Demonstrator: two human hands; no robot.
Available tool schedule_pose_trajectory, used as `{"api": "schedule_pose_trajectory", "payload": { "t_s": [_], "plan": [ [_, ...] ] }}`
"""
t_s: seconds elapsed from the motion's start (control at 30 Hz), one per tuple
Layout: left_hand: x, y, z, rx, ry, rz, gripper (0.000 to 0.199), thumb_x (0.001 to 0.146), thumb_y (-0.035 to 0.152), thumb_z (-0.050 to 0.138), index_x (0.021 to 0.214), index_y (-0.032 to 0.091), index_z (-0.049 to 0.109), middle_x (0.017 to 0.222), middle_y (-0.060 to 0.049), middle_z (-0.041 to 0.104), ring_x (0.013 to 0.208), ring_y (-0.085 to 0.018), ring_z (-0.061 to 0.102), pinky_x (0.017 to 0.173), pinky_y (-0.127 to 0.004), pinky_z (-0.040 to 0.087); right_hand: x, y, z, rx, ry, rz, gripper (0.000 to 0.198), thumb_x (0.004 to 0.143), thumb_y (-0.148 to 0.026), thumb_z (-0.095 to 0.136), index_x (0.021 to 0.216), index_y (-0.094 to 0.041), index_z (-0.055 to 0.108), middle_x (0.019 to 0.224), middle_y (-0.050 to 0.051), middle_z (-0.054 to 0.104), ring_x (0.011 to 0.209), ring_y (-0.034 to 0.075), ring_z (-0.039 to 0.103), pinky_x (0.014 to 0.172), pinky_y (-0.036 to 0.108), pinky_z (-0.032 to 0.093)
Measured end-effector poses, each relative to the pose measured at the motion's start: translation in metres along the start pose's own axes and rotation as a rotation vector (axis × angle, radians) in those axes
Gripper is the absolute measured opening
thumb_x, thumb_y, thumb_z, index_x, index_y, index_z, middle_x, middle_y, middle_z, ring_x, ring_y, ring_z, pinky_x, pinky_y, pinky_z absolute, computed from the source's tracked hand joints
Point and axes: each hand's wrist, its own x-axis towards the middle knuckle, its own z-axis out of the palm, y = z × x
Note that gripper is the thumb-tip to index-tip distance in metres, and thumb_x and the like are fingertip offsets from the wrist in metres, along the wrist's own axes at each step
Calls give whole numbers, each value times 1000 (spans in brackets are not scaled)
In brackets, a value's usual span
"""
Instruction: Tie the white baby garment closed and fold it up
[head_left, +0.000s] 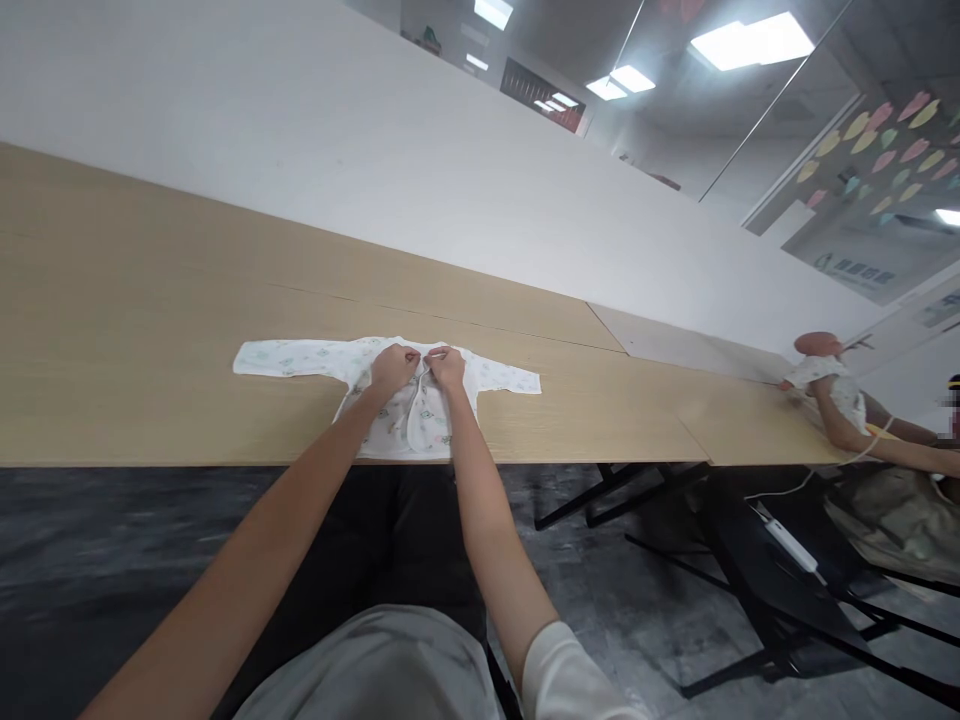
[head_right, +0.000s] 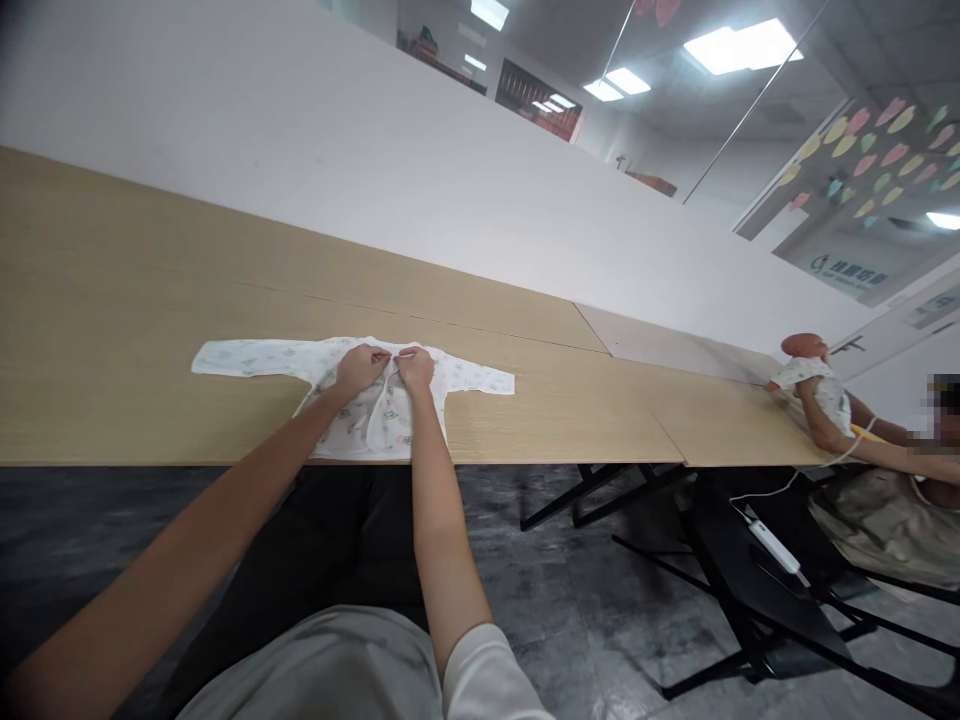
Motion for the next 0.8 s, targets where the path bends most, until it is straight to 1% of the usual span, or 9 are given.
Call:
{"api": "schedule_pose_trajectory", "payload": {
  "t_s": [0.07, 0.2, 0.37, 0.47, 0.53, 0.6, 0.8],
  "plan": [
    [-1, 1, 2, 8, -2, 11, 33, 80, 30, 55, 98, 17, 80, 98, -10, 77, 94, -26, 68, 80, -29, 50, 0, 0, -1, 23, -20, -2, 23, 77, -17, 62, 99, -21, 71, 72, -2, 70, 70, 15, 67, 70, 22, 52],
    [-2, -1, 1, -13, -5, 61, 32, 80, 26, 55, 99, 19, 80, 101, -8, 77, 95, -24, 68, 83, -28, 50, 1, 0, 0, 46, -29, 10, 31, 76, -12, 59, 104, -20, 70, 74, -2, 70, 68, 14, 66, 70, 23, 53],
    [-2, -4, -2, -44, -17, 67, 34, 82, 27, 54, 103, 19, 79, 99, -8, 77, 91, -23, 69, 83, -29, 50, 2, 0, 1, 65, -56, -13, 29, 80, -13, 57, 106, -21, 69, 80, -1, 71, 76, 15, 68, 75, 24, 54],
    [-3, -4, -3, -50, -17, 63, 33, 82, 28, 54, 102, 19, 79, 99, -8, 77, 92, -24, 69, 82, -29, 51, 0, -2, 1, 53, -34, -38, 21, 86, -16, 54, 100, -21, 69, 87, 1, 72, 86, 15, 69, 82, 24, 53],
    [-3, -4, -2, -50, -12, 64, 32, 82, 27, 53, 101, 19, 79, 100, -9, 77, 94, -24, 69, 82, -30, 51, -2, -4, 1, 30, -15, -74, 19, 89, -15, 52, 96, -20, 69, 94, 3, 73, 93, 15, 68, 87, 24, 51],
    [-3, -4, -2, -53, -10, 61, 32, 82, 26, 54, 100, 19, 78, 100, -9, 77, 94, -24, 69, 82, -29, 51, -5, -5, 0, -2, -18, -109, 20, 90, -13, 51, 96, -20, 69, 98, 4, 73, 97, 16, 67, 91, 24, 50],
    [-3, -4, 0, -50, -9, 64, 30, 81, 24, 54, 100, 20, 77, 99, -7, 77, 93, -23, 68, 81, -28, 50, -9, -6, -1, -51, -21, -159, 27, 86, -9, 52, 100, -22, 70, 94, 1, 73, 97, 16, 67, 93, 25, 50]
  ]
}}
